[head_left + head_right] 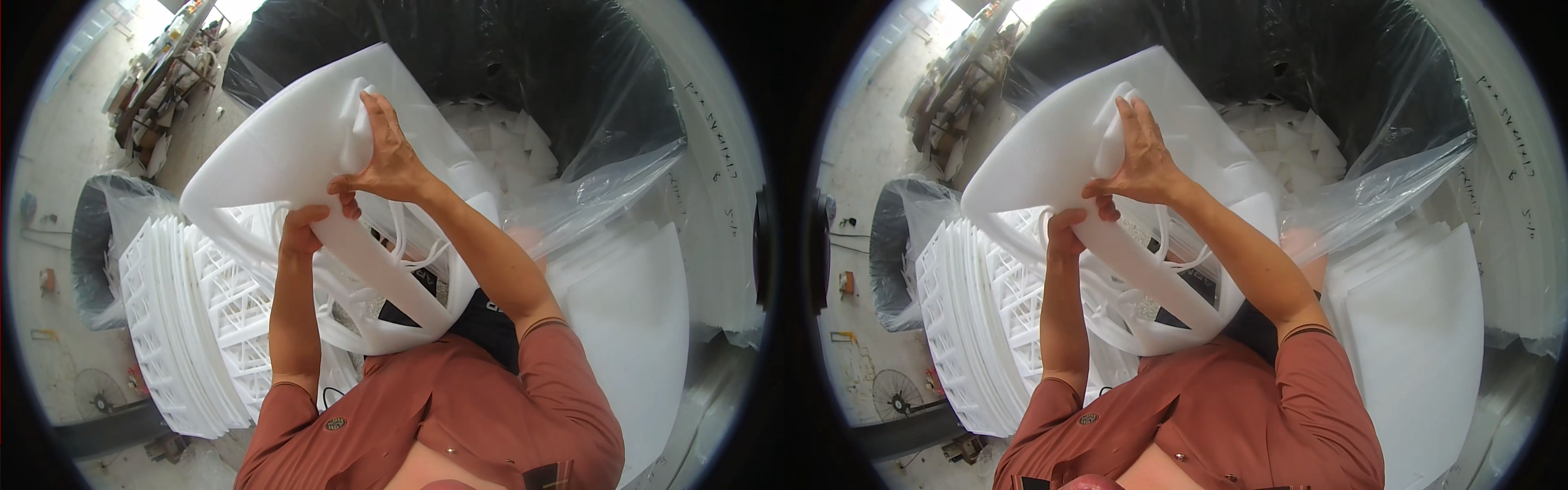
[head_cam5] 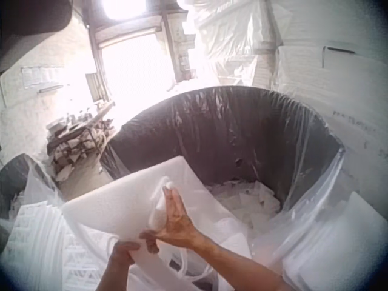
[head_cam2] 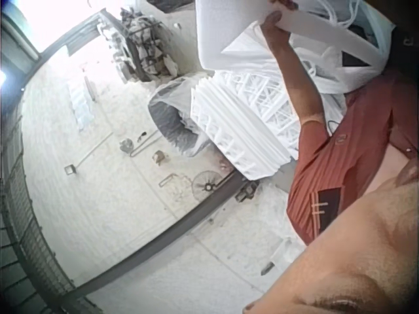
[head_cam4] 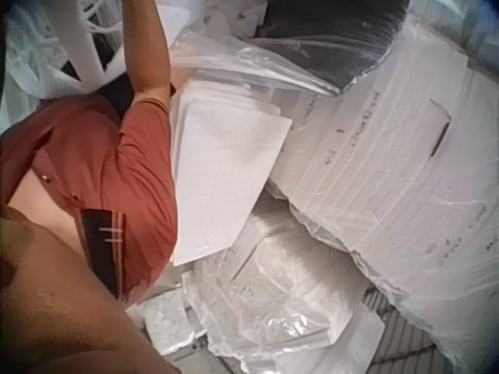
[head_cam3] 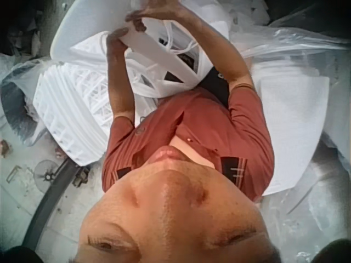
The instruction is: The recorder is removing small foam cutouts from larger foam structures and placing them into a bin.
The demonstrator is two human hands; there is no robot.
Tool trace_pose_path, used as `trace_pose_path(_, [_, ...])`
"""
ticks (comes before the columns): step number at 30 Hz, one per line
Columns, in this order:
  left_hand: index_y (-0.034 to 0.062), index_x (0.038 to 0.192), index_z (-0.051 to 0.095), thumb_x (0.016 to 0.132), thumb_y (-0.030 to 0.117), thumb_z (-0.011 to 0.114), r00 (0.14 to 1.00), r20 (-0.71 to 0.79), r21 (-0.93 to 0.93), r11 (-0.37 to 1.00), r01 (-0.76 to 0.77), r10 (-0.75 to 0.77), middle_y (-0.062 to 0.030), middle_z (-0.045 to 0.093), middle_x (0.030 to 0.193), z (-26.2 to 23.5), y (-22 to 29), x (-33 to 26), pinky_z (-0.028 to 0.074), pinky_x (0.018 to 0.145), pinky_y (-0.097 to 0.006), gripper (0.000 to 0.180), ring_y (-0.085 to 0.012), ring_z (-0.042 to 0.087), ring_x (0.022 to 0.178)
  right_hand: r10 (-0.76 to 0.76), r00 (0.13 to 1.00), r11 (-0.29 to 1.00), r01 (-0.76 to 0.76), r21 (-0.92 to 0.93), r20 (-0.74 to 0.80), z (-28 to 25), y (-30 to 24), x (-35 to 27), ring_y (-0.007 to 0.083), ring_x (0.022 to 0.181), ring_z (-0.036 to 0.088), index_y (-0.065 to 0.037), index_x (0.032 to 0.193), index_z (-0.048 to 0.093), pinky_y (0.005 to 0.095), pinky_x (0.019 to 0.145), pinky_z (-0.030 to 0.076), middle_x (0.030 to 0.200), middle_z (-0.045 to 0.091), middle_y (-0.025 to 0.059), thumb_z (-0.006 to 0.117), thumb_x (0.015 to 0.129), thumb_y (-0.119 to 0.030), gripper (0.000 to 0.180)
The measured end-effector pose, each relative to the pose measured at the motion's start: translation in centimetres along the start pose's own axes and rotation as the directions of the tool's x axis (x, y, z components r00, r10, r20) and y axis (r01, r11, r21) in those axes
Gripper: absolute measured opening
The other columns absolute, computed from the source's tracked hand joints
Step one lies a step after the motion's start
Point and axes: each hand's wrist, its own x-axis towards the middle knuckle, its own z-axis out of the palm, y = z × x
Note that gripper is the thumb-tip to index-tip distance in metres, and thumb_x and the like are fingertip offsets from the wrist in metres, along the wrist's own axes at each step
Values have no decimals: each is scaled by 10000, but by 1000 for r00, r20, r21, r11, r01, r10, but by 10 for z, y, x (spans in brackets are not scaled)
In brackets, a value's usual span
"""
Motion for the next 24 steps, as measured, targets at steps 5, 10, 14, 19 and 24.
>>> trace_pose_path(5, [-14,1202,480,675,146,633,991,97,-25,996,90,-87,-90,501,840,-5,-6,-9,439,694,-371,571,-214,506,738,-96,995,988,91,-127,-34,-2,13,-12,459,1292,372,-32,1427,266,496,1044,393,1394,333,304,873,574,-485,1140])
trace_pose_path(10, [52,1361,366,702,224,662,953,246,-98,974,207,-178,-117,495,828,-2,-8,-7,425,683,-389,743,-225,483,702,-307,947,917,270,-293,-89,-3,20,-23,489,1222,446,-32,1405,294,479,970,467,1414,318,307,858,627,-308,1000])
trace_pose_path(14, [112,1471,229,734,310,678,960,266,-236,959,155,-90,-121,487,811,9,-6,-9,416,693,-382,885,-227,473,693,-413,902,886,365,-287,-127,-13,34,-24,472,1166,507,-23,1390,299,440,886,523,1395,367,293,790,669,-152,882])
trace_pose_path(19, [139,1487,210,815,370,634,979,188,-192,974,117,-80,-123,501,812,5,-14,-8,423,712,-379,827,-237,493,705,-161,980,935,114,-335,-116,-1,11,-25,423,1035,601,-33,1323,431,402,833,543,1346,449,253,760,683,-121,725])
trace_pose_path(24, [111,1430,316,889,409,561,982,-187,-97,995,18,-36,-124,527,841,-11,0,-17,456,745,-397,664,-248,532,740,102,989,993,-94,70,-109,-63,57,-12,258,902,659,-98,1159,630,351,817,550,1080,639,144,778,698,-135,486])
